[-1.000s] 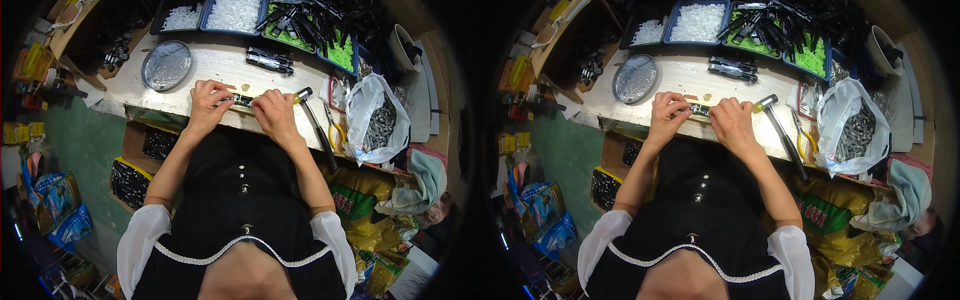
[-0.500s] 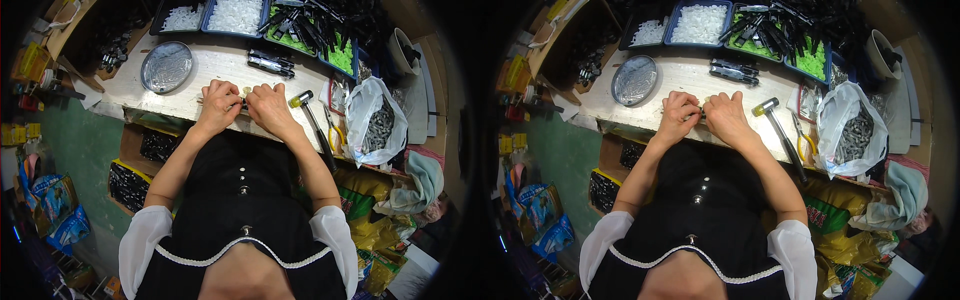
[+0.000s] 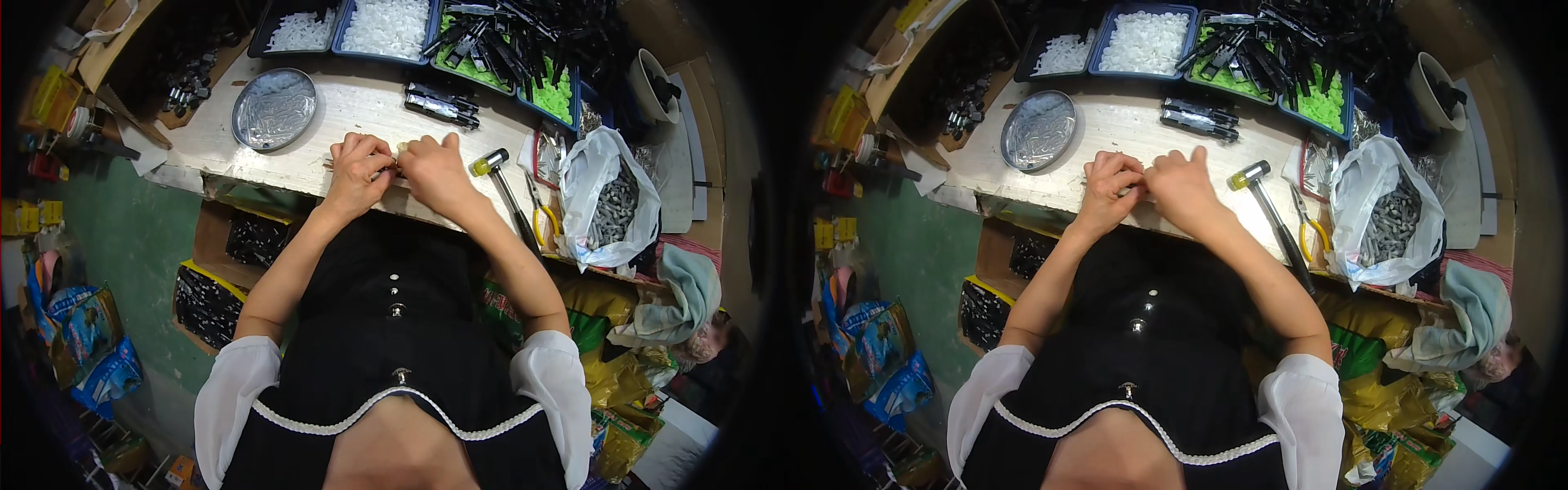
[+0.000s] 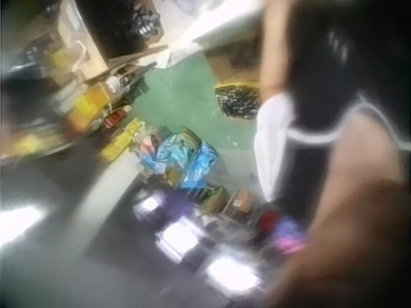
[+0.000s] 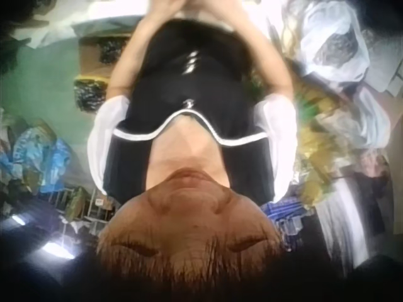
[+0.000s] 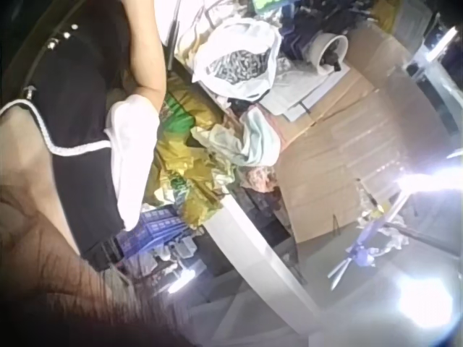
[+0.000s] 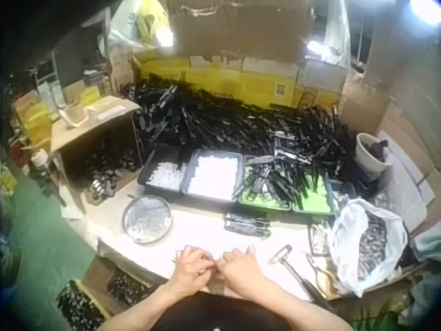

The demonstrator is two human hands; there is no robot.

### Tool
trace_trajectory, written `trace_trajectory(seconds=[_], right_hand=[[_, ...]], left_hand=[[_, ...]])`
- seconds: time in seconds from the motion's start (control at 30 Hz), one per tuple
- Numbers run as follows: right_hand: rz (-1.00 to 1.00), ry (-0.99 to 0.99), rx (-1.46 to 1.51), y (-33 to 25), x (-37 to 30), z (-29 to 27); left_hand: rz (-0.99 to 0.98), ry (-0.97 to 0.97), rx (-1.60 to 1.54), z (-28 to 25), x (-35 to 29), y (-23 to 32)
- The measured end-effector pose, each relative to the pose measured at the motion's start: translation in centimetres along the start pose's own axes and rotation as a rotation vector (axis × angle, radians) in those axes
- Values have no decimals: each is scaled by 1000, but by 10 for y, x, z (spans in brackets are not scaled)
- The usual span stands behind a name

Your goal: The person assembles toy gun components by fitting plastic pieces into frames by hand and tapping parts into place with a small hammer.

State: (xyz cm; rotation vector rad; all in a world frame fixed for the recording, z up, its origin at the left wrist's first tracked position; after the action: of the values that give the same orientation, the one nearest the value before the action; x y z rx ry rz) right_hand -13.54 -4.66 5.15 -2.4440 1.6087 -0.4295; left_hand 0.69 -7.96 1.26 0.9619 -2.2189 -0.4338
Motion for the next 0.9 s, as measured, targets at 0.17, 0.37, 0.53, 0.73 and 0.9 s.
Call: trace_trajectory(seconds=[0.17,0.37,0.53,0.73,0.9], right_hand=[[140,357,318,54,-42,-37],[519,647,311,124,-130,-95],[791,693,74,188,-219,-125],[930,468,-193,215,-250,-123],[1199,105,-453,216,-232,-109]], left_hand=[[-35,-43,8,-3,1,1],[-67,-115,68,-4,9,3],[-73,-173,82,-3,13,8],[-88,-270,48,-4,19,6],[-177,-248,98,-4,22,11]])
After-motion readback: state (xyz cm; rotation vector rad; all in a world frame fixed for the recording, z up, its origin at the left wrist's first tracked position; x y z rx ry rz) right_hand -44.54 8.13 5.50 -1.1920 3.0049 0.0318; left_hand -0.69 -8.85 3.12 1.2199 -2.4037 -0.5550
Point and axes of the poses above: each hand's wrist, its own x-axis towards the middle knuckle, its own z-axis out of the palm, y = z × x, the point moved 2 cm from there along x, towards the middle knuckle, and after that the axes turned 9 degrees about x, right-handed, at the moved point
